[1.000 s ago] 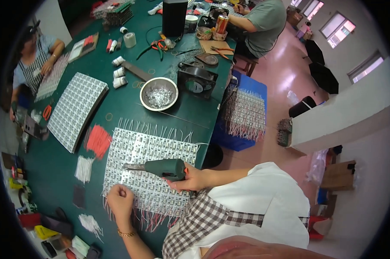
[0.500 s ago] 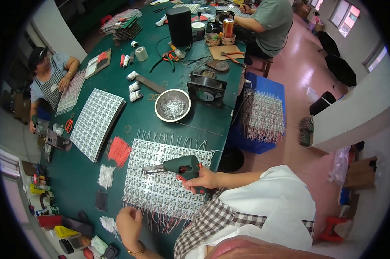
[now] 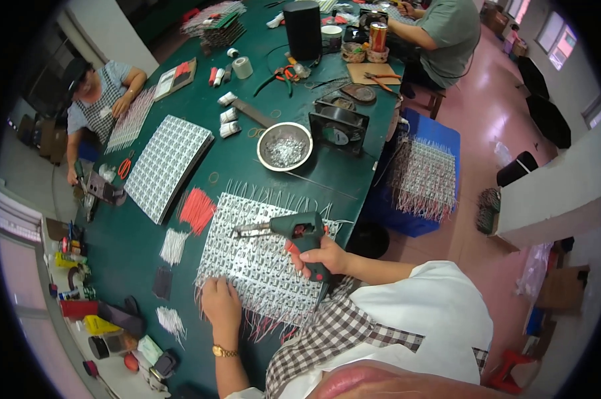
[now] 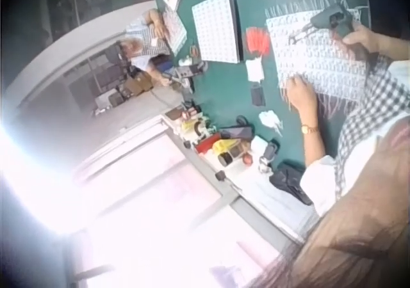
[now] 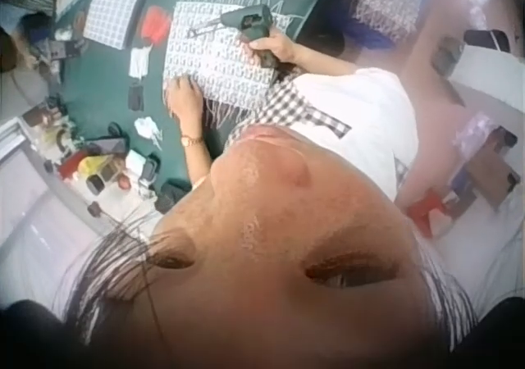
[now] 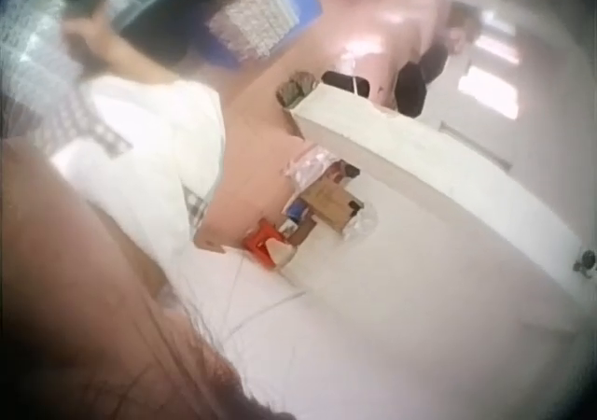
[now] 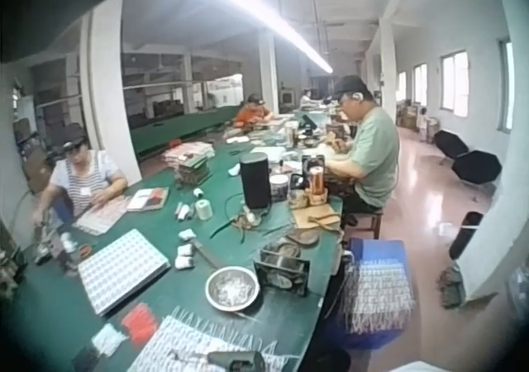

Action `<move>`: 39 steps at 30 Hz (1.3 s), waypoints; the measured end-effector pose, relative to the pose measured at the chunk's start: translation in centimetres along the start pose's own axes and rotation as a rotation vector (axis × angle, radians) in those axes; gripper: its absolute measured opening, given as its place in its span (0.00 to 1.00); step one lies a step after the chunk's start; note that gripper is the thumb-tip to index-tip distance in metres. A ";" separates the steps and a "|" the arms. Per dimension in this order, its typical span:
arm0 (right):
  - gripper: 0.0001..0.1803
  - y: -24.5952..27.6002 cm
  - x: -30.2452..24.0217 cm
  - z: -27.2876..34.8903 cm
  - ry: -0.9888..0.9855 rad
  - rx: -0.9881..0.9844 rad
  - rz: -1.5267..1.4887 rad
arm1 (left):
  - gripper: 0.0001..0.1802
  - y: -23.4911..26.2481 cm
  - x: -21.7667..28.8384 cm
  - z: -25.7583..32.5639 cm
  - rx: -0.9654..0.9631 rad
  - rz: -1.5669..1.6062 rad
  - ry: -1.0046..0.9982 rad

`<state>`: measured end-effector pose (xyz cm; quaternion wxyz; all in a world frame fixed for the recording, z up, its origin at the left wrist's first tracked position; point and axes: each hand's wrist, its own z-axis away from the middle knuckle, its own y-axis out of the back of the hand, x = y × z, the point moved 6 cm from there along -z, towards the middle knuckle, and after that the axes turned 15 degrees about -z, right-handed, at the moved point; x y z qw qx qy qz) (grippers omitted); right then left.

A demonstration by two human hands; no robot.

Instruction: The person solders electronic components and wires onto LED light panels using a soldering iron.

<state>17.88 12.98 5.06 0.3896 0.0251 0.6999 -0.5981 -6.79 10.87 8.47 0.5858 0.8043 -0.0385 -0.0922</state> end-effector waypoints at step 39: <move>0.22 -4.1 3.9 0.2 -0.253 -0.006 0.658 | 0.15 -0.9 -2.5 -0.2 0.227 0.103 -0.068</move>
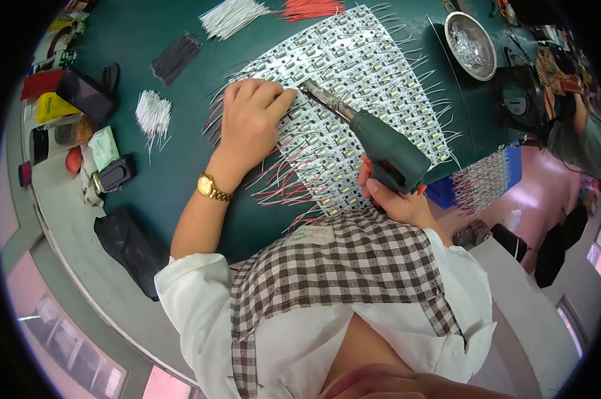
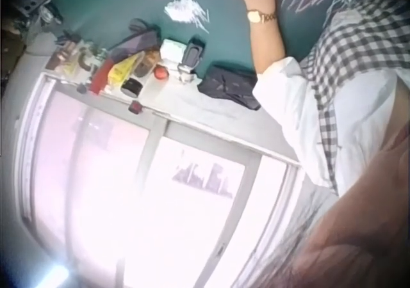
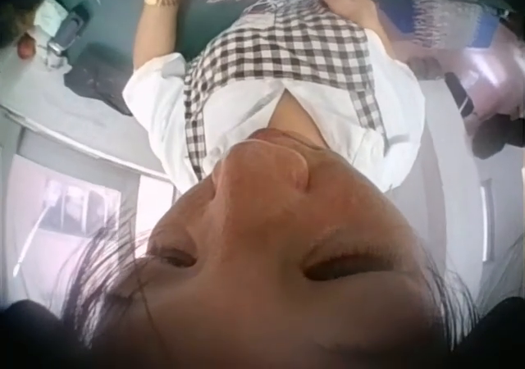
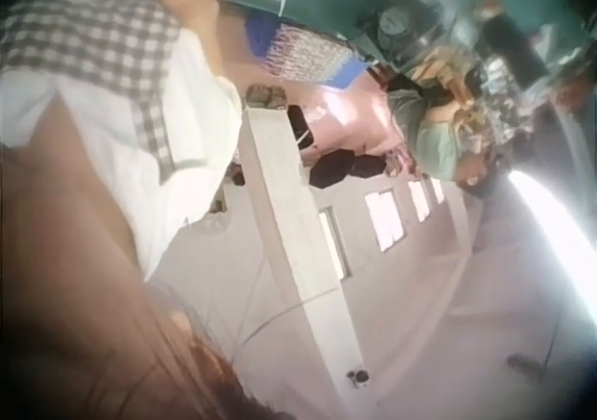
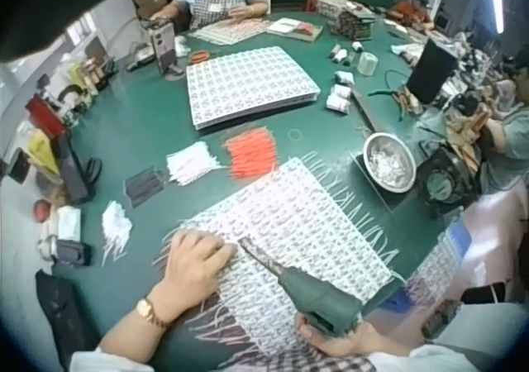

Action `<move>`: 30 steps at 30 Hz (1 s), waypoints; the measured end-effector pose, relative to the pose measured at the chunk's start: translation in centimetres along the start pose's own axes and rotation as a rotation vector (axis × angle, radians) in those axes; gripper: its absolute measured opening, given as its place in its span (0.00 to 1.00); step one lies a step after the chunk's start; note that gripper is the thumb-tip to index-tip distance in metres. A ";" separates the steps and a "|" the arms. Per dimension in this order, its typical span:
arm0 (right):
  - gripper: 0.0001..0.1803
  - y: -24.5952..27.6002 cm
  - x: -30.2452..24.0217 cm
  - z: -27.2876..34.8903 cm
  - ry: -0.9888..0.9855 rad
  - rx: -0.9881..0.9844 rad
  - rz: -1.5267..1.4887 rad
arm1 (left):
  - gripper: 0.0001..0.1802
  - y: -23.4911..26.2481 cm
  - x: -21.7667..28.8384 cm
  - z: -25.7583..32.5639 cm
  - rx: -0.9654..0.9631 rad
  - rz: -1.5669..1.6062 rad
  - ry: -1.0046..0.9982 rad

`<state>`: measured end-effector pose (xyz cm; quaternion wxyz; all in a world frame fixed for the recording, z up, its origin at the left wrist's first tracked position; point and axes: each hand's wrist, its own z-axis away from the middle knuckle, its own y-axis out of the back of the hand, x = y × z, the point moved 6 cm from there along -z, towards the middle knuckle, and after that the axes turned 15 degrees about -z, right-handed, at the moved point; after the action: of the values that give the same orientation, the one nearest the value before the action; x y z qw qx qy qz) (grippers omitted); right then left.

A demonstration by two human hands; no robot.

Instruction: The person solders electronic components and wires onto LED light panels using a soldering iron.

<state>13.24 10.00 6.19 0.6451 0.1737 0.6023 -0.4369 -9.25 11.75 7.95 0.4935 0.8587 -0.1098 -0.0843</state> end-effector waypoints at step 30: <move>0.27 3.0 -1.2 -0.4 0.197 0.233 -0.375 | 0.14 0.4 -0.2 -0.5 -0.023 -0.009 0.000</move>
<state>15.43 12.37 6.34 0.4667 0.1738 0.6295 -0.5965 -9.31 12.07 8.53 0.5029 0.8535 -0.1047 -0.0877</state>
